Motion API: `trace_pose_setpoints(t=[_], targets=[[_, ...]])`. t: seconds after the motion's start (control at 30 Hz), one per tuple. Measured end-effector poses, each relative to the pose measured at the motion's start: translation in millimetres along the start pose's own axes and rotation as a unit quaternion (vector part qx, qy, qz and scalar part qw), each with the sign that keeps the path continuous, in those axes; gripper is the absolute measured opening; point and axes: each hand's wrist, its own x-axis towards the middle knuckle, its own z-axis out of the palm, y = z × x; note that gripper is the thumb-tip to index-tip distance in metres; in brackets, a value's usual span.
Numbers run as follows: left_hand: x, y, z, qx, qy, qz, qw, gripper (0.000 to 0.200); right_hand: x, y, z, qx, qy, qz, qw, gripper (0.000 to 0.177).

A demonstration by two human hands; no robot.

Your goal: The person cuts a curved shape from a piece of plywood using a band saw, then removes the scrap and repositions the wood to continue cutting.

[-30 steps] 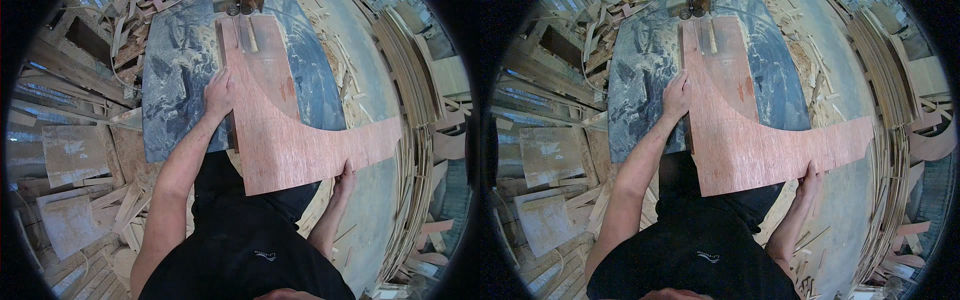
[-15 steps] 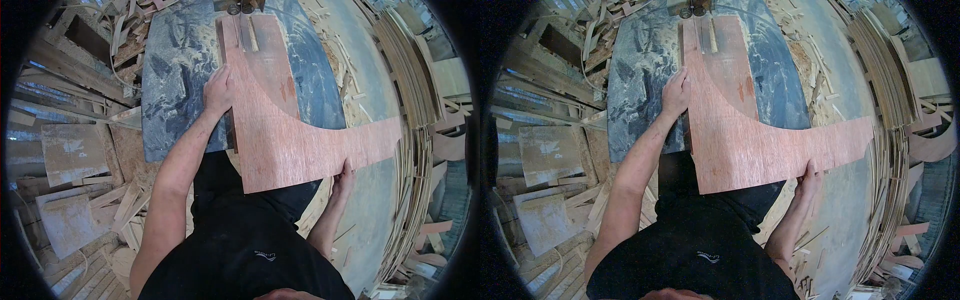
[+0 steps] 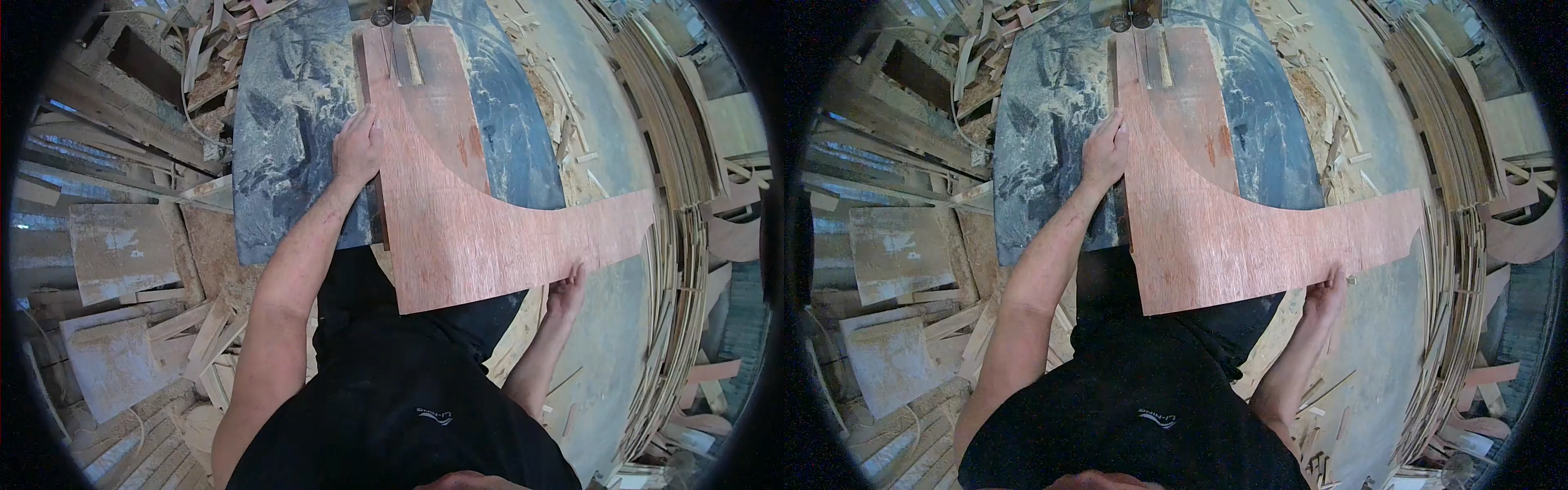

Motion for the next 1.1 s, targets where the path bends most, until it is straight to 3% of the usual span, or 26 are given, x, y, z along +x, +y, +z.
trace_pose_setpoints(t=[0.1, 0.4, 0.7, 0.9, 1.1], targets=[[0, 0, 0, 0.002, 0.000, 0.001, 1.000, 0.046, -2, -11, 16, 0.039, 0.071, -0.024, 0.996, 0.047], [-5, 3, -1, 0.007, 0.002, -0.009, 1.000, 0.046, 28, -25, 3, -0.021, -0.039, -0.041, 0.998, 0.050], [-35, 10, -10, -0.019, -0.036, 0.014, 0.999, 0.052, 25, -19, -5, -0.034, -0.037, -0.057, 0.997, 0.051], [-32, 12, -5, 0.015, -0.038, -0.024, 0.999, 0.049, 10, -25, 12, -0.075, 0.009, -0.060, 0.995, 0.049], [-26, 9, -6, 0.003, -0.038, -0.024, 0.999, 0.051, 27, -19, -2, -0.063, -0.019, -0.067, 0.996, 0.048]])
